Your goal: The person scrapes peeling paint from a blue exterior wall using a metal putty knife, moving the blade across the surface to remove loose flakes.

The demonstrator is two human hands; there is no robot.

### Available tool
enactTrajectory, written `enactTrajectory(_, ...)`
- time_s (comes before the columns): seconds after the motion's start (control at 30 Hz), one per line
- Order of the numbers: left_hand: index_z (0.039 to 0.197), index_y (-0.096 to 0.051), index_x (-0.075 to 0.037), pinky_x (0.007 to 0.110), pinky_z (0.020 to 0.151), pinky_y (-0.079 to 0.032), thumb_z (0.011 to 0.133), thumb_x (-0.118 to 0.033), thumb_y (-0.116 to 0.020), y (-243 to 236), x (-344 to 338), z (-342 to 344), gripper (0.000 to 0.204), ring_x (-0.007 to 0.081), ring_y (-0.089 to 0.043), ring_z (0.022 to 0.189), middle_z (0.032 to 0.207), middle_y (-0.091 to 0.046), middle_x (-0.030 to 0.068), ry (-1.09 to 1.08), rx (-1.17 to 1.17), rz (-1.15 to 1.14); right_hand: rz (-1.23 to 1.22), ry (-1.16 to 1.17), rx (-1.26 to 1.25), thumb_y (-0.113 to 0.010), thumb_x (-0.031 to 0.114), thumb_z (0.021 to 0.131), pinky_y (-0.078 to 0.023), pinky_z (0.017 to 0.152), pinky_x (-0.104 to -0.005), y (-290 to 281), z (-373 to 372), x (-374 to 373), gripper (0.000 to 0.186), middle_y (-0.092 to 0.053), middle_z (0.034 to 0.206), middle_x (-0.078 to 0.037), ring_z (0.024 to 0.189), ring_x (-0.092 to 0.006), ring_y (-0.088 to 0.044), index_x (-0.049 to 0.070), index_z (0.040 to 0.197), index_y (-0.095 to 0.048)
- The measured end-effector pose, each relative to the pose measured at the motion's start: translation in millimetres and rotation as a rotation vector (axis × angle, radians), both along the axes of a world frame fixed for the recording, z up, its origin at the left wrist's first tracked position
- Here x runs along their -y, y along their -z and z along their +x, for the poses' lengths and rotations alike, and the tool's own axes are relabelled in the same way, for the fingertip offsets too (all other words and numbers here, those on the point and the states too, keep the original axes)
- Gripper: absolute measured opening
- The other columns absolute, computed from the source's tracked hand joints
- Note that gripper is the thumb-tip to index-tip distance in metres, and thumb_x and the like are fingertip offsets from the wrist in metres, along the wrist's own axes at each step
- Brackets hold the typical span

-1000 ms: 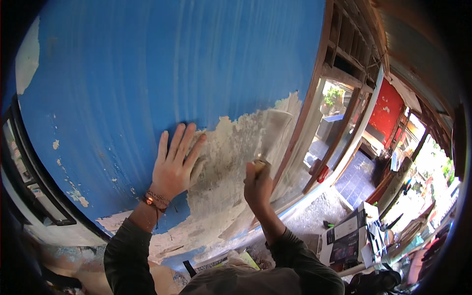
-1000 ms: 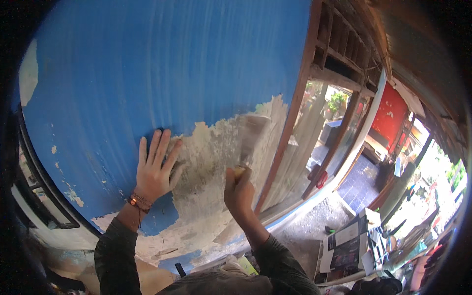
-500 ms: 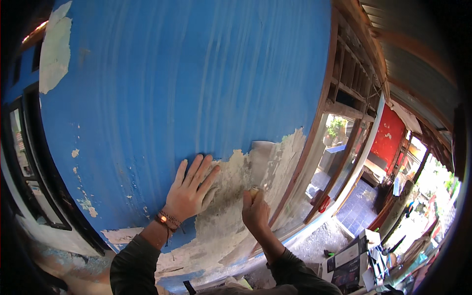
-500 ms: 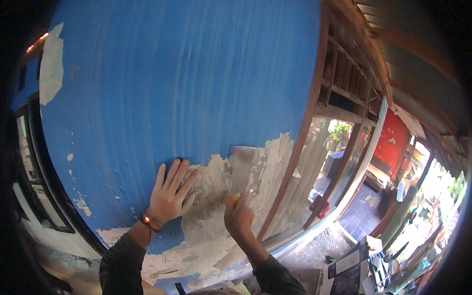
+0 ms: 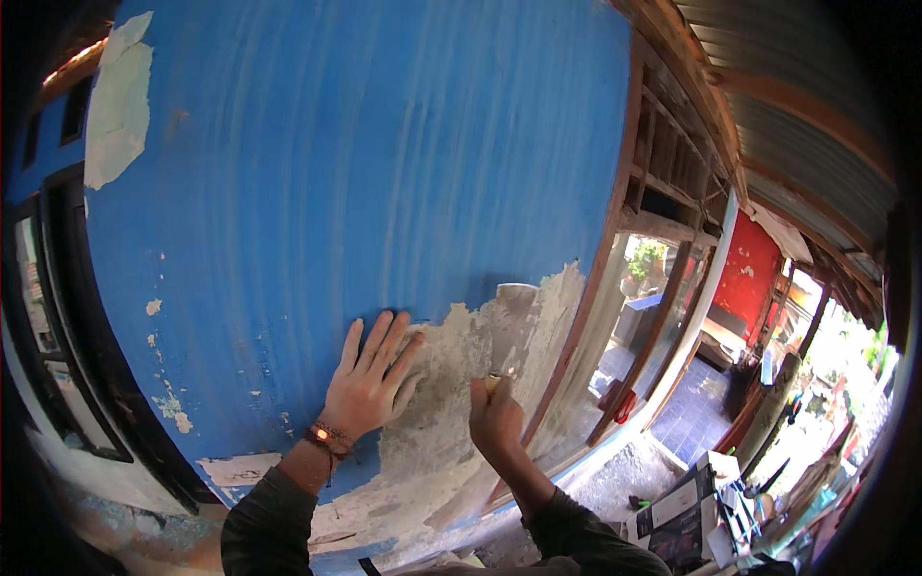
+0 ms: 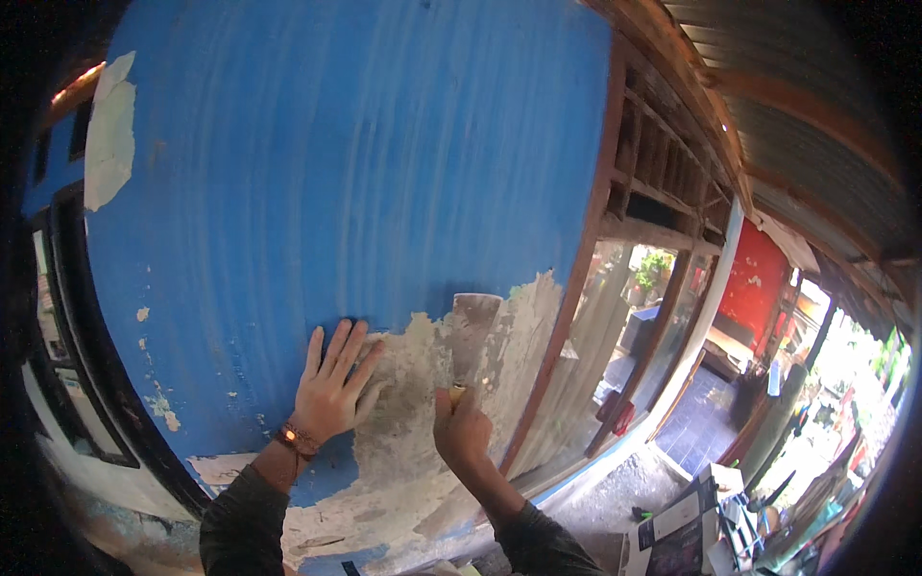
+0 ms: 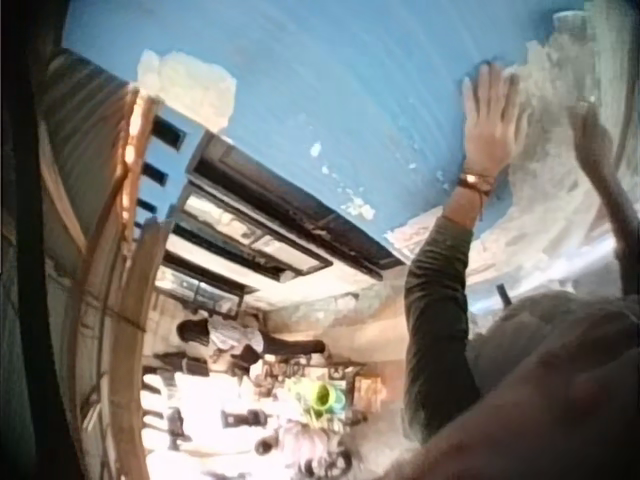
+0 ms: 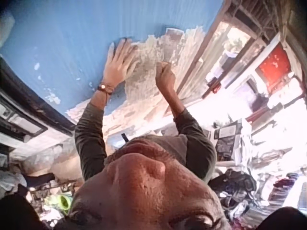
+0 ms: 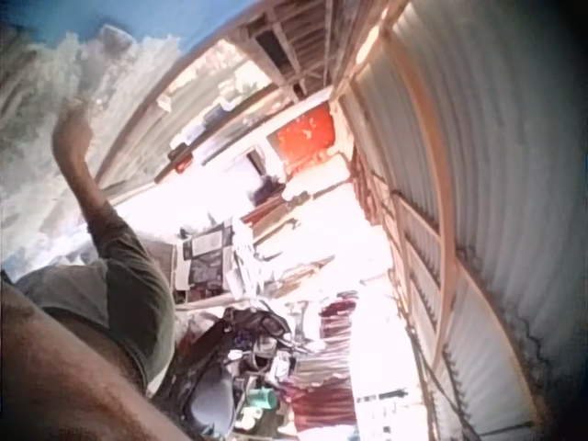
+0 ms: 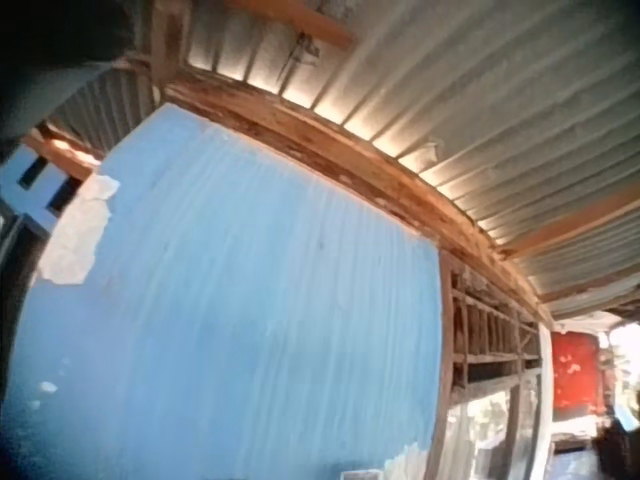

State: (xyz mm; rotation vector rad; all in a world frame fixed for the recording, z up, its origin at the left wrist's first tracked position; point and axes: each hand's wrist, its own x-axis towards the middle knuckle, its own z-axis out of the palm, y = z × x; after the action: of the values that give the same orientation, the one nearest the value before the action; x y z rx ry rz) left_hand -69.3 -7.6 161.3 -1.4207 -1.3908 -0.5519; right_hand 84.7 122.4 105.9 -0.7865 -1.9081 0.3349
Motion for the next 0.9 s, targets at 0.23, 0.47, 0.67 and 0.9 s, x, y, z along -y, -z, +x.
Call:
enactTrajectory(0.23, 0.123, -0.052, -0.009, 0.054, 0.103, -0.026, 0.076, -0.025, -0.062, 0.3, 4.4, 3.1, 0.051, 0.0316, -0.031, 0.13, 0.139, -0.034, 0.0162, 0.011, 0.003, -0.006, 0.147, -0.012, -0.01, -0.051, 0.025, 0.089, -0.046, 0.054, -0.0415, 21.2, -4.1, -2.3, 0.026, -0.059, 0.065, -0.018, 0.061, -0.0355, -0.061, 0.0, 0.088, -0.051)
enactTrajectory(0.47, 0.125, -0.05, -0.008, 0.05, 0.104, -0.026, 0.08, -0.028, -0.059, 1.5, 2.5, -3.6, 0.05, 0.0297, -0.032, 0.129, 0.138, -0.035, 0.0153, -0.01, -0.002, 0.006, 0.135, -0.256, -0.572, -0.056, 0.015, 0.086, -0.047, 0.054, -0.0367, -14.3, 2.9, 13.3, 0.016, -0.059, 0.063, -0.013, 0.059, -0.0263, -0.062, 0.0, 0.089, -0.05)
enactTrajectory(0.67, 0.124, -0.05, -0.009, 0.052, 0.104, -0.027, 0.078, -0.028, -0.061, -0.9, 1.3, -2.7, 0.051, 0.0308, -0.032, 0.129, 0.138, -0.035, 0.0163, -0.007, -0.017, -0.007, 0.075, 0.012, -0.055, -0.057, 0.018, 0.086, -0.044, 0.052, -0.0458, 4.0, -8.0, 7.5, 0.023, -0.058, 0.064, -0.018, 0.057, -0.0396, -0.058, -0.002, 0.09, -0.048)
enactTrajectory(0.9, 0.124, -0.05, -0.009, 0.051, 0.104, -0.026, 0.078, -0.023, -0.059, 1.9, 6.1, 4.2, 0.049, 0.0307, -0.032, 0.129, 0.138, -0.035, 0.0161, 0.018, 0.011, -0.008, 0.178, -0.242, -0.382, -0.055, 0.02, 0.087, -0.043, 0.047, -0.0398, 2.2, 6.0, 13.9, 0.024, -0.058, 0.064, -0.017, 0.056, -0.037, -0.059, -0.003, 0.089, -0.046)
